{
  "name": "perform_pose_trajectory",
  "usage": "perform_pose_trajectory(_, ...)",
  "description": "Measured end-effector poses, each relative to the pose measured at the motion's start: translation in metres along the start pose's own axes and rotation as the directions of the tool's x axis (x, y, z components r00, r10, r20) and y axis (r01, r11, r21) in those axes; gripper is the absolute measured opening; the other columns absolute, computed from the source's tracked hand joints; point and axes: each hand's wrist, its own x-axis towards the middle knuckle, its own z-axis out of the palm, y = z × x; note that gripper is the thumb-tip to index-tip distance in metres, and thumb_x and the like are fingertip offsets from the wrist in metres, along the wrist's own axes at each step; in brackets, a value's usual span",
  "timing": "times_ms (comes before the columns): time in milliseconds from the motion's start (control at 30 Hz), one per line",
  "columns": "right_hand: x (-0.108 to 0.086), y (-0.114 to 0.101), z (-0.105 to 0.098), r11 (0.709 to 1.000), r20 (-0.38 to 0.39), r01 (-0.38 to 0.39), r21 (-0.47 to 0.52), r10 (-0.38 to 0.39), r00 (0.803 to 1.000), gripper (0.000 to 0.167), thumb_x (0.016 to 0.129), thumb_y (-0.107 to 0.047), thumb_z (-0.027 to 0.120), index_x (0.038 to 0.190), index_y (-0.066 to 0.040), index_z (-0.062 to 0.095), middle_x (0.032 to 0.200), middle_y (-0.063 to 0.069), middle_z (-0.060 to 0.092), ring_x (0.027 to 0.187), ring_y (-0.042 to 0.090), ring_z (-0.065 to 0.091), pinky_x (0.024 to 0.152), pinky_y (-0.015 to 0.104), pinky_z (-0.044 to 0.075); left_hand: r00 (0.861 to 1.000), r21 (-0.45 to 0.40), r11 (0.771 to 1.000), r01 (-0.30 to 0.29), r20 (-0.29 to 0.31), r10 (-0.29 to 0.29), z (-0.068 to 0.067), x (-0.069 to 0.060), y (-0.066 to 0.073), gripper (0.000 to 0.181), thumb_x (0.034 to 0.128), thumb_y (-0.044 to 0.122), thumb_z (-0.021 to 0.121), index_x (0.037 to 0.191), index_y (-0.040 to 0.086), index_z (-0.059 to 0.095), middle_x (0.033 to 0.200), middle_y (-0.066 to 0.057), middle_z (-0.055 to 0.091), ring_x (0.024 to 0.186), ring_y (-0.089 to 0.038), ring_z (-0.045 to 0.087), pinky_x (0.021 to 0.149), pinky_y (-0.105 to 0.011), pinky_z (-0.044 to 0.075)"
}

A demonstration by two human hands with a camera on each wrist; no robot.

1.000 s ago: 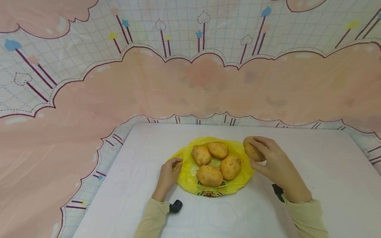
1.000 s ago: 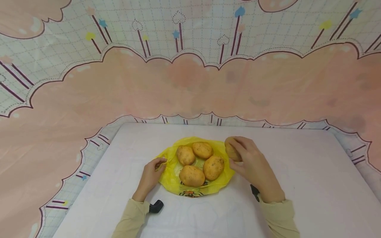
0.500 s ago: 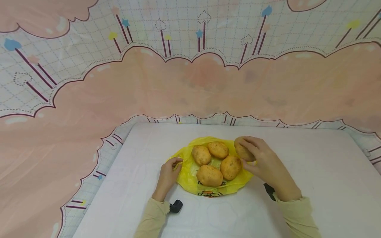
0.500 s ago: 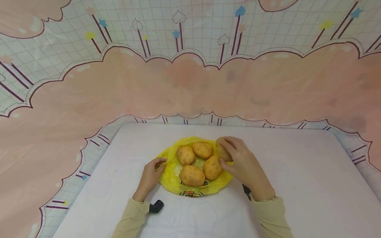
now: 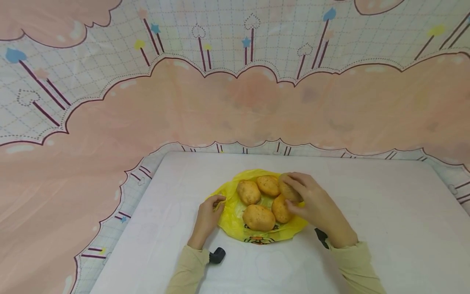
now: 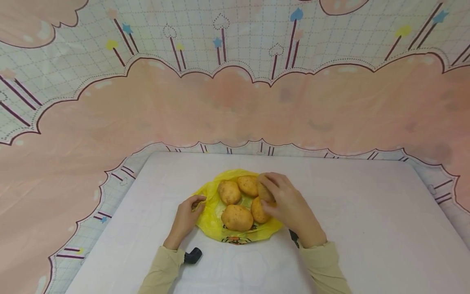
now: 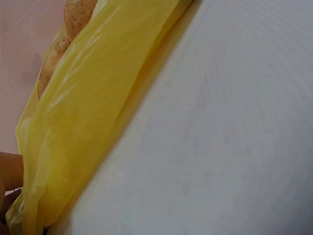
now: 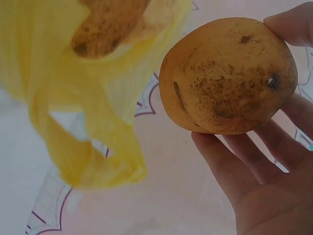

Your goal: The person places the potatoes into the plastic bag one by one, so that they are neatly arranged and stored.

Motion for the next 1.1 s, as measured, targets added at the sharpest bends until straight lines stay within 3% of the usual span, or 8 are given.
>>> perform_pose_trajectory(433,0.006,-0.005,0.020,0.999,0.059,-0.009,0.031,0.007,0.998,0.057,0.080,-0.013,0.078,0.133,-0.005,0.061,0.134,0.016,0.056,0.124,0.034,0.054,0.100,0.048,0.052,1.000,0.009,1.000,-0.012,0.001,0.012,0.000,-0.001,-0.001,0.020,0.0928,-0.001,0.064,0.112,0.000,0.069,0.115,-0.017,0.070,0.105,-0.031,0.066,0.093,-0.045,0.055)
perform_pose_trajectory(800,0.010,-0.009,0.035,0.998,0.044,0.042,0.053,-0.044,0.998,0.057,0.077,-0.012,0.080,0.131,-0.005,0.063,0.132,0.015,0.057,0.123,0.033,0.054,0.100,0.047,0.052,1.000,-0.004,1.000,-0.012,0.005,0.012,-0.001,-0.002,0.001,0.020,0.0937,0.000,0.064,0.113,0.000,0.069,0.114,-0.017,0.070,0.106,-0.031,0.066,0.093,-0.045,0.055)
perform_pose_trajectory(1100,0.013,-0.014,0.042,0.997,0.074,0.058,0.060,-0.062,0.995,0.059,0.078,-0.012,0.079,0.135,-0.007,0.060,0.137,0.014,0.055,0.127,0.031,0.052,0.100,0.044,0.053,1.000,-0.006,1.000,-0.007,0.001,0.007,-0.001,-0.001,0.003,0.020,0.0937,0.001,0.064,0.113,0.000,0.069,0.117,-0.018,0.069,0.107,-0.031,0.066,0.094,-0.045,0.055)
